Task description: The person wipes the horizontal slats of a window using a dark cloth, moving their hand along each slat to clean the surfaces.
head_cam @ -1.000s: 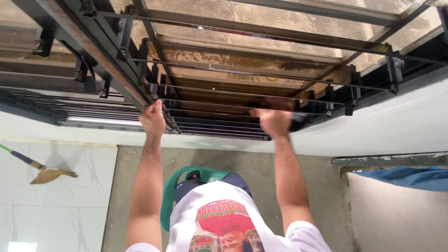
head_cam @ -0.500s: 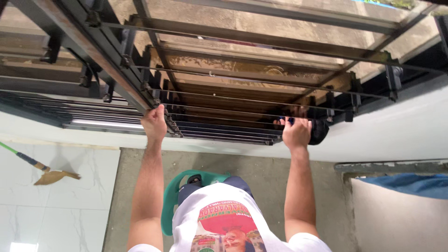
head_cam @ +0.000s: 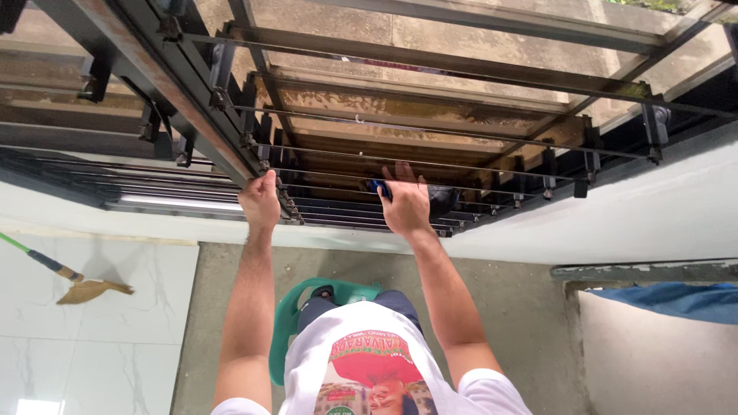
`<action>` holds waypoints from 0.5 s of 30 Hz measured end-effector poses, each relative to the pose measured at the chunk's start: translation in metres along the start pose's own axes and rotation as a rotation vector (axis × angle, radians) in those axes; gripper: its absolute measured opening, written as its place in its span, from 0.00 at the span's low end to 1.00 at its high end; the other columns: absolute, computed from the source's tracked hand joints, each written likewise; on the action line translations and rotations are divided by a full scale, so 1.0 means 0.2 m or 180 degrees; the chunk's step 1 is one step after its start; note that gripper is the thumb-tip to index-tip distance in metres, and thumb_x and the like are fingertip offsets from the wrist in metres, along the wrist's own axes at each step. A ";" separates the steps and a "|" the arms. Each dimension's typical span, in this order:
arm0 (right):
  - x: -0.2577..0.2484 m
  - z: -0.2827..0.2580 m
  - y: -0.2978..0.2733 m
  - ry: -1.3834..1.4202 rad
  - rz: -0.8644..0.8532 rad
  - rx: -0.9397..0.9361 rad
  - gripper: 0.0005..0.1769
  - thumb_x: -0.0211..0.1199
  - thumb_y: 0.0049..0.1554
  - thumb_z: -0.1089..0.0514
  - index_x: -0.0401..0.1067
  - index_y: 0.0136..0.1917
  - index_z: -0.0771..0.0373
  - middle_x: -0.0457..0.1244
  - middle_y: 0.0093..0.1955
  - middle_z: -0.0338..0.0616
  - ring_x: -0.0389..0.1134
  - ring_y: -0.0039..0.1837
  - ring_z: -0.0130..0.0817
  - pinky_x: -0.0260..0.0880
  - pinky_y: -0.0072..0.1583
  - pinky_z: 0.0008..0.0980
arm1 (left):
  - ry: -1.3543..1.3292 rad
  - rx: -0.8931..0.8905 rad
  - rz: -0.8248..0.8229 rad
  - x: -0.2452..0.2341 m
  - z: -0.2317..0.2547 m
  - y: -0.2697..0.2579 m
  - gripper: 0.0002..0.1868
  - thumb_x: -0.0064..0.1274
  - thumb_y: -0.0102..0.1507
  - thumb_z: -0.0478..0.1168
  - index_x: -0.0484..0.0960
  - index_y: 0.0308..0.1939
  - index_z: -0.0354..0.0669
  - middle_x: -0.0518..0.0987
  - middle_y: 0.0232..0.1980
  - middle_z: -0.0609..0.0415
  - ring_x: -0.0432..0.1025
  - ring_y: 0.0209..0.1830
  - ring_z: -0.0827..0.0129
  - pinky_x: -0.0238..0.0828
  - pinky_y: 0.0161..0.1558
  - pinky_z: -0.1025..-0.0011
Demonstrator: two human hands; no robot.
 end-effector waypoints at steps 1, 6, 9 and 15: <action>0.01 0.01 0.00 -0.0015 -0.0019 0.0001 0.13 0.63 0.56 0.50 0.82 0.46 0.58 0.70 0.46 0.47 0.71 0.47 0.47 0.70 0.51 0.47 | 0.0000 0.0043 -0.0001 0.00 0.01 -0.01 0.17 0.58 0.70 0.47 0.87 0.39 0.33 0.80 0.32 0.55 0.70 0.27 0.74 0.67 0.30 0.70; -0.15 0.59 -0.12 -0.0401 -0.0052 0.0399 0.12 0.62 0.58 0.49 0.82 0.44 0.55 0.70 0.43 0.44 0.70 0.45 0.45 0.69 0.51 0.47 | -0.0025 0.0031 -0.0046 -0.01 0.00 0.00 0.18 0.58 0.70 0.48 0.86 0.39 0.33 0.80 0.32 0.54 0.70 0.28 0.73 0.67 0.31 0.70; -0.22 0.67 -0.14 -0.0615 0.0209 0.0353 0.12 0.62 0.59 0.49 0.83 0.42 0.53 0.70 0.42 0.42 0.70 0.44 0.44 0.68 0.51 0.46 | 0.0074 0.0215 0.0037 0.00 0.02 0.00 0.19 0.58 0.70 0.48 0.86 0.39 0.32 0.80 0.32 0.54 0.71 0.28 0.74 0.67 0.31 0.70; -0.09 0.03 -0.05 -0.0254 0.0781 -0.0159 0.18 0.60 0.58 0.46 0.84 0.47 0.59 0.73 0.49 0.52 0.74 0.56 0.52 0.66 0.58 0.47 | 0.0015 0.0206 0.0022 0.00 0.04 0.00 0.17 0.58 0.70 0.47 0.86 0.39 0.33 0.79 0.28 0.54 0.69 0.25 0.73 0.66 0.30 0.69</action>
Point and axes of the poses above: each hand's wrist, its own y-axis towards the middle knuckle, its own x-axis out of the palm, z = x × y, the point moved 8 cm from there along y, towards the middle knuckle
